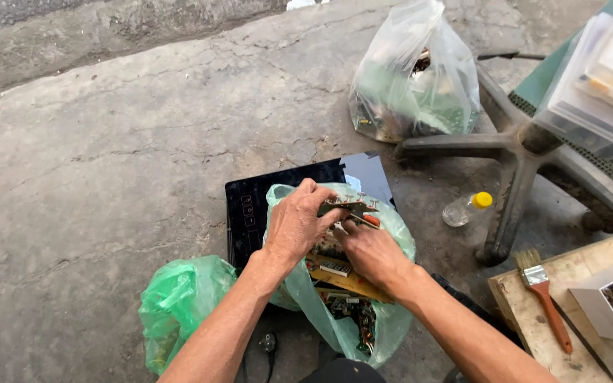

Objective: Sorting through a bag of electronic circuit boards and organizing them on a repair bench.

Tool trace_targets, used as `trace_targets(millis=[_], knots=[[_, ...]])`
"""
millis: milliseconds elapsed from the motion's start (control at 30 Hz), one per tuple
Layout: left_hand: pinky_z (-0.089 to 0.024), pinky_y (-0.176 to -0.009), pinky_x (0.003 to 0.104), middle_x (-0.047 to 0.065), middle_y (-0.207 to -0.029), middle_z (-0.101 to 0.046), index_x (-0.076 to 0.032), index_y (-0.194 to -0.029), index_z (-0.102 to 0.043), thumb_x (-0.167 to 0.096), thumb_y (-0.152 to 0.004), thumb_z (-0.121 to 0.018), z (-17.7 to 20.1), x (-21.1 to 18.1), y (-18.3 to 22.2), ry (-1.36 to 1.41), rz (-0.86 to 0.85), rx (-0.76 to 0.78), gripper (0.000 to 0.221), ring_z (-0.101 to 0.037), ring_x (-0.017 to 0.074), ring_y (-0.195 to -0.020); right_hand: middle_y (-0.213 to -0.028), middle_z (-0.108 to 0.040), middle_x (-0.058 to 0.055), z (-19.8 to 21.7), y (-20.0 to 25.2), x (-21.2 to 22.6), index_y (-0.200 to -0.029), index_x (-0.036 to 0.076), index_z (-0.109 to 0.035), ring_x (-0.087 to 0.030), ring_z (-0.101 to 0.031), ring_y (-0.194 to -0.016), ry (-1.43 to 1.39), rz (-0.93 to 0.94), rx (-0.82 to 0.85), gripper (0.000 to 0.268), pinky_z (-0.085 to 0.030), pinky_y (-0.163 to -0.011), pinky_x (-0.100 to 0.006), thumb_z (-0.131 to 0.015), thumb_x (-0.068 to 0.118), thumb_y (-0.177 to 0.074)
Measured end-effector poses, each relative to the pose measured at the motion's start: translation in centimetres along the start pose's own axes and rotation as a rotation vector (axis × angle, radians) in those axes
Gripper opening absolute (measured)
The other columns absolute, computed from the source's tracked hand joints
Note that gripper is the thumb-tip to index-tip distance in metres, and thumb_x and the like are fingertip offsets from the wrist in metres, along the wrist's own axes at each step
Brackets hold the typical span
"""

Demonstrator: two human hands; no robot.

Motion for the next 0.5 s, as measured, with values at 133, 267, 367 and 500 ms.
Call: trace_targets(millis=[133,267,367,500], knots=[[-0.064,-0.083,0.059,0.002,-0.103,-0.064,-0.025,-0.113,-0.077,-0.038,-0.093,-0.084,-0.1,-0.4,0.0,0.006,-0.024,-0.019,0.025,-0.077,0.0423,-0.101,-0.107,-0.071,-0.007,-1.0,-0.4,-0.1,-0.122,0.013,-0.076,-0.028,-0.079,-0.093,0.054,-0.012,0.097,0.021,-0.069,-0.070,-0.046,-0.068,0.016,-0.102],[-0.065,-0.083,0.055,0.000,-0.103,-0.062,-0.027,-0.115,-0.077,-0.036,-0.094,-0.085,0.4,0.1,0.5,0.026,0.002,-0.062,0.025,-0.078,0.0378,-0.102,-0.110,-0.071,-0.009,-1.7,-0.9,-0.9,-0.120,0.011,-0.077,-0.035,-0.079,-0.093,-0.047,-0.030,0.160,0.021,-0.068,-0.075,-0.055,-0.068,0.021,-0.103],[-0.065,-0.084,0.056,0.000,-0.104,-0.063,-0.027,-0.117,-0.077,-0.035,-0.093,-0.086,0.7,0.5,1.2,0.030,0.006,-0.046,0.027,-0.078,0.0370,-0.103,-0.120,-0.073,-0.013,0.7,0.2,-0.8,-0.125,0.012,-0.078,-0.040,-0.080,-0.103,-0.256,-0.121,0.180,0.029,-0.068,-0.084,-0.059,-0.065,0.030,-0.106],[-0.064,-0.082,0.048,0.001,-0.101,-0.062,-0.024,-0.120,-0.078,-0.029,-0.097,-0.083,1.1,0.2,2.3,0.047,0.022,0.014,0.024,-0.077,0.0300,-0.095,-0.140,-0.075,-0.021,5.1,5.0,0.1,-0.146,0.010,-0.071,-0.040,-0.077,-0.127,-0.674,-0.407,0.342,0.054,-0.064,-0.106,-0.058,-0.052,0.049,-0.113]])
Point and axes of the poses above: each hand's wrist, its own y-axis away from the middle knuckle, its own z-axis out of the back of the hand, x = y × z, the point moved 9 cm from there along -y, towards the middle knuckle
